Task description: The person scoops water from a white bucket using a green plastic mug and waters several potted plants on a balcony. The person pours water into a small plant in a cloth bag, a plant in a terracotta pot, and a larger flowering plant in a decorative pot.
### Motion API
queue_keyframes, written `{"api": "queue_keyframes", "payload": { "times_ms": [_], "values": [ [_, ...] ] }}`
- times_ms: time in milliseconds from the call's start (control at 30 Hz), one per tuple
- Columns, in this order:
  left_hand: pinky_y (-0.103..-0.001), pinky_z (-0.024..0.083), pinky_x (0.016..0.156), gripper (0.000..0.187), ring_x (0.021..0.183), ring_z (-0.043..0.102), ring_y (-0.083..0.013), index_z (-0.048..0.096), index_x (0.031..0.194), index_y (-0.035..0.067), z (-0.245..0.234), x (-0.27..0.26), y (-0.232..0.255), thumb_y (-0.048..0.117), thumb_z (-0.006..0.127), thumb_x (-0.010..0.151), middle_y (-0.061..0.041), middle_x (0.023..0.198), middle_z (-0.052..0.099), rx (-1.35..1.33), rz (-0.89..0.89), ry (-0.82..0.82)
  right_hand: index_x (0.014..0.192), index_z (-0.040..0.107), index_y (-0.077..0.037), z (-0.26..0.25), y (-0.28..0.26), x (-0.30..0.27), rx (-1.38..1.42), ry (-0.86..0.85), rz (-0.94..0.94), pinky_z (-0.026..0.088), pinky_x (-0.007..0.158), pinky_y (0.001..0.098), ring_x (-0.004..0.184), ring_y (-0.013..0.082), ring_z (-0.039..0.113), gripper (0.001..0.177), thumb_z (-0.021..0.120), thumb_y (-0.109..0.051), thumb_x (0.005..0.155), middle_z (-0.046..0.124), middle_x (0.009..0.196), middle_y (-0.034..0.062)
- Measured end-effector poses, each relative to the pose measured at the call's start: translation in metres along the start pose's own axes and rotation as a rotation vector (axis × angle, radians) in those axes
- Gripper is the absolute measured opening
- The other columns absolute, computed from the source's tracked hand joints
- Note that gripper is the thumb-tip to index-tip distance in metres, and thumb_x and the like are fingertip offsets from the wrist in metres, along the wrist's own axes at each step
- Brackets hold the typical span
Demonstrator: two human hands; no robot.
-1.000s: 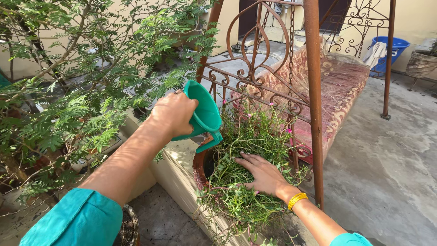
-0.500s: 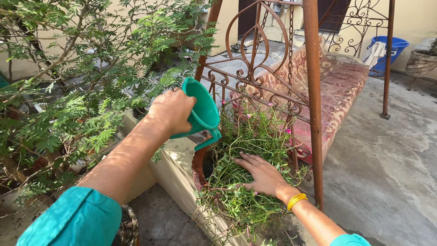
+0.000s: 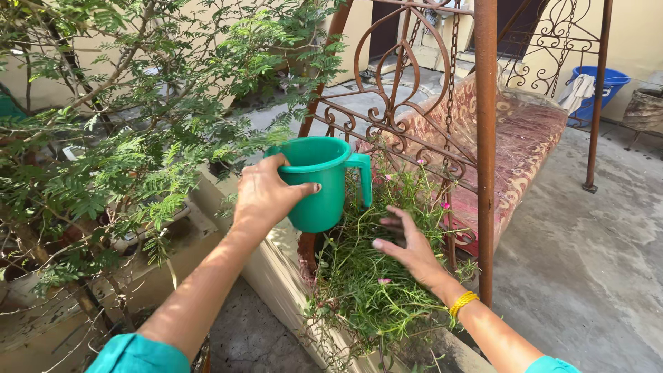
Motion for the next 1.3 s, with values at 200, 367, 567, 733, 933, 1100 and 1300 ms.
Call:
{"api": "queue_keyframes", "payload": {
  "times_ms": [200,367,567,733,933,1100,1300],
  "values": [
    [-0.045,0.058,0.074,0.048,0.080,0.075,-0.0309,0.070,0.088,0.005,0.024,-0.031,0.025,0.038,0.094,0.062,-0.014,0.083,0.075,-0.284,-0.058,0.050,0.153,0.038,-0.010,-0.022,-0.055,0.003,0.002,0.216,-0.338,0.040,0.115,0.0425,0.133,0.0281,0.055,0.086,0.082,-0.034,0.083,0.054,0.143,0.0143],
    [-0.044,0.058,0.071,0.046,0.075,0.076,-0.0282,0.066,0.086,0.006,0.036,-0.045,0.047,0.036,0.093,0.063,-0.013,0.079,0.075,-0.415,-0.073,0.009,0.153,0.038,-0.009,-0.046,-0.127,-0.019,-0.282,0.383,-0.483,0.049,0.105,0.0401,0.121,0.0263,0.063,0.088,0.085,-0.029,0.081,0.061,0.134,0.0132],
    [-0.045,0.053,0.069,0.048,0.075,0.071,-0.0293,0.066,0.087,0.004,0.015,-0.053,0.094,0.035,0.095,0.064,-0.014,0.078,0.071,-0.477,0.362,0.133,0.142,0.057,-0.014,-0.071,-0.184,-0.036,-0.547,0.336,-0.455,0.053,0.083,0.0345,0.091,0.0176,0.065,0.073,0.087,-0.020,0.075,0.064,0.100,0.0064],
    [-0.043,0.056,0.076,0.063,0.084,0.073,-0.0293,0.059,0.112,0.009,0.038,-0.047,0.104,0.037,0.093,0.067,-0.016,0.091,0.073,-0.615,0.329,-0.096,0.104,0.072,-0.008,-0.100,-0.193,-0.040,-0.414,0.202,-0.461,0.052,0.076,0.0291,0.089,0.0110,0.062,0.030,0.085,-0.010,0.077,0.062,0.096,0.0026],
    [-0.055,0.031,0.114,0.132,0.138,0.037,-0.0479,0.011,0.158,0.013,0.106,-0.049,0.075,0.063,0.088,0.064,-0.029,0.148,0.037,-0.356,0.193,-0.245,0.099,0.075,-0.010,-0.127,-0.203,-0.051,-0.609,0.168,-0.386,0.050,0.066,0.0318,0.079,0.0134,0.061,0.029,0.087,-0.013,0.072,0.062,0.085,0.0018],
    [-0.066,0.008,0.123,0.139,0.154,0.003,-0.0518,0.002,0.167,0.023,0.190,-0.091,0.051,0.089,0.066,0.062,-0.029,0.167,0.007,-0.209,-0.061,-0.652,0.100,0.079,-0.018,-0.118,-0.219,-0.060,-0.861,0.158,-0.425,0.047,0.063,0.0351,0.072,0.0175,0.059,0.036,0.089,-0.021,0.066,0.063,0.076,0.0036],
    [-0.076,-0.010,0.116,0.140,0.156,-0.007,-0.0489,0.006,0.165,0.024,0.230,-0.120,0.067,0.088,0.069,0.058,-0.027,0.169,0.003,0.028,0.034,-0.757,0.103,0.078,-0.018,-0.103,-0.227,-0.059,-0.895,0.180,-0.388,0.045,0.060,0.0360,0.069,0.0204,0.059,0.038,0.090,-0.023,0.067,0.063,0.080,0.0058]
  ]
}}
Point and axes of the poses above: each hand's wrist, its own x-axis towards the middle knuckle, its own z-axis out of the palm, y = z × x, the point moved 9 cm from there along x, towards the middle knuckle
